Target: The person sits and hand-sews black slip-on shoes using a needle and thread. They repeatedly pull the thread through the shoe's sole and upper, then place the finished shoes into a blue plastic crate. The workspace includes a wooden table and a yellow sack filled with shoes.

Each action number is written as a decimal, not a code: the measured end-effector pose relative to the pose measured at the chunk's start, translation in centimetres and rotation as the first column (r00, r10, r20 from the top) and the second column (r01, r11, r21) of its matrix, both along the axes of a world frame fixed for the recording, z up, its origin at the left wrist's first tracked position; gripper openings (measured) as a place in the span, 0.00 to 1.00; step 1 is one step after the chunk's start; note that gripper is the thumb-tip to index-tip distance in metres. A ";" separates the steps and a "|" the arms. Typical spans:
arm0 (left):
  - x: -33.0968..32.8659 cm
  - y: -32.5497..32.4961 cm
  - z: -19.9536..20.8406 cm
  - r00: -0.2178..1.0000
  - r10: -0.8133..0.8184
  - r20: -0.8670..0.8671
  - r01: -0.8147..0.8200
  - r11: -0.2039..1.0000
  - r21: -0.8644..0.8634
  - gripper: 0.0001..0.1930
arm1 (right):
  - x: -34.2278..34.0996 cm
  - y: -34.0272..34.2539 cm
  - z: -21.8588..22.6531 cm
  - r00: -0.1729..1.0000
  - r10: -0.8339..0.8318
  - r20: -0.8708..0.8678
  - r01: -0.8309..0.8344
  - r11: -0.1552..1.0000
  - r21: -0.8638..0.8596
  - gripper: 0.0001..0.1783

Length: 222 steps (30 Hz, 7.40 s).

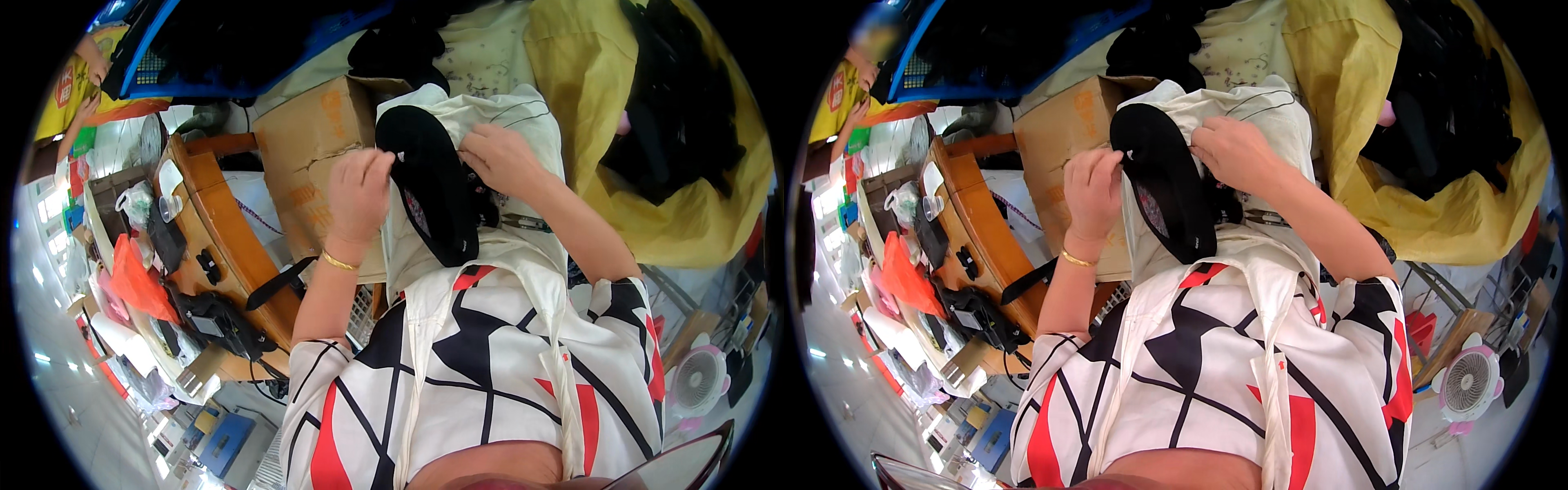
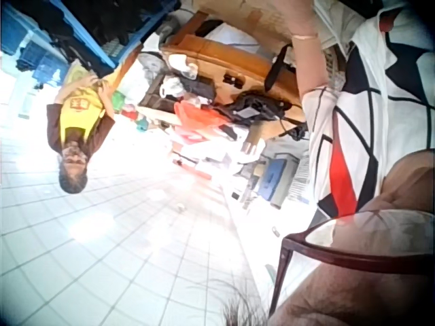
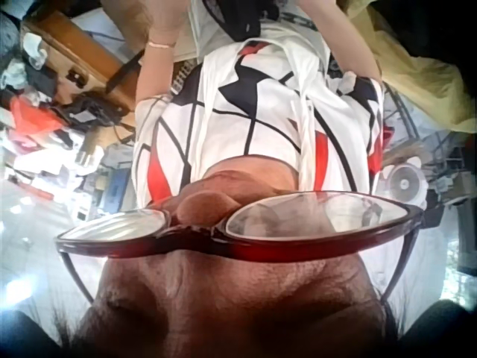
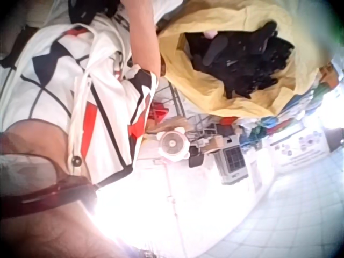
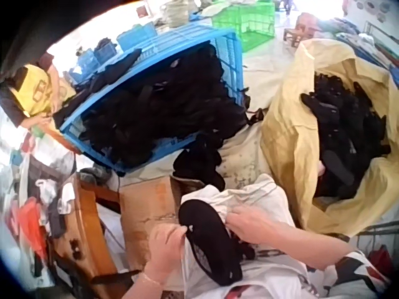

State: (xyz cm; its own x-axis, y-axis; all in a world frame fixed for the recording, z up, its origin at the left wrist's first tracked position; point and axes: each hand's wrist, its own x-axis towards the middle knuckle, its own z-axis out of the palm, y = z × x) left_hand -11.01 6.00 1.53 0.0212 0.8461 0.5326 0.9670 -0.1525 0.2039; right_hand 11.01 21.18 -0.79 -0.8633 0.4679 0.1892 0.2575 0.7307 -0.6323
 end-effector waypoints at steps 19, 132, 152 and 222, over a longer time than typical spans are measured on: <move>3.2 0.9 -2.3 0.865 0.161 0.476 -0.057 0.973 -0.224 0.26 | -7.9 -3.2 2.5 0.765 -0.590 -0.260 -0.340 -0.027 -0.940 0.13; 10.3 1.8 -3.4 0.628 0.243 0.739 0.273 0.821 -0.502 0.11 | 28.9 6.7 -0.7 -0.216 -0.972 -0.088 0.053 0.078 -0.996 0.08; 9.4 2.9 -4.8 0.581 0.298 0.757 0.285 0.797 -0.533 0.12 | 22.1 2.5 1.3 0.633 -0.772 -0.056 0.597 0.533 -0.600 0.12; 11.3 1.1 -1.1 0.971 -0.223 0.082 0.236 0.938 -0.255 0.03 | 24.1 7.9 5.9 -0.193 -0.947 -0.257 0.147 0.231 -0.962 0.03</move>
State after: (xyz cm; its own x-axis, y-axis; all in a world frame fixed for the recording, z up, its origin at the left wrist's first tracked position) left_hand 0.25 7.10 0.45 0.2098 0.9309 0.2992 0.8993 -0.3038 0.3147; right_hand 35.16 29.07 5.16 0.4185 0.8834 -0.2107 -0.5557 0.0656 -0.8288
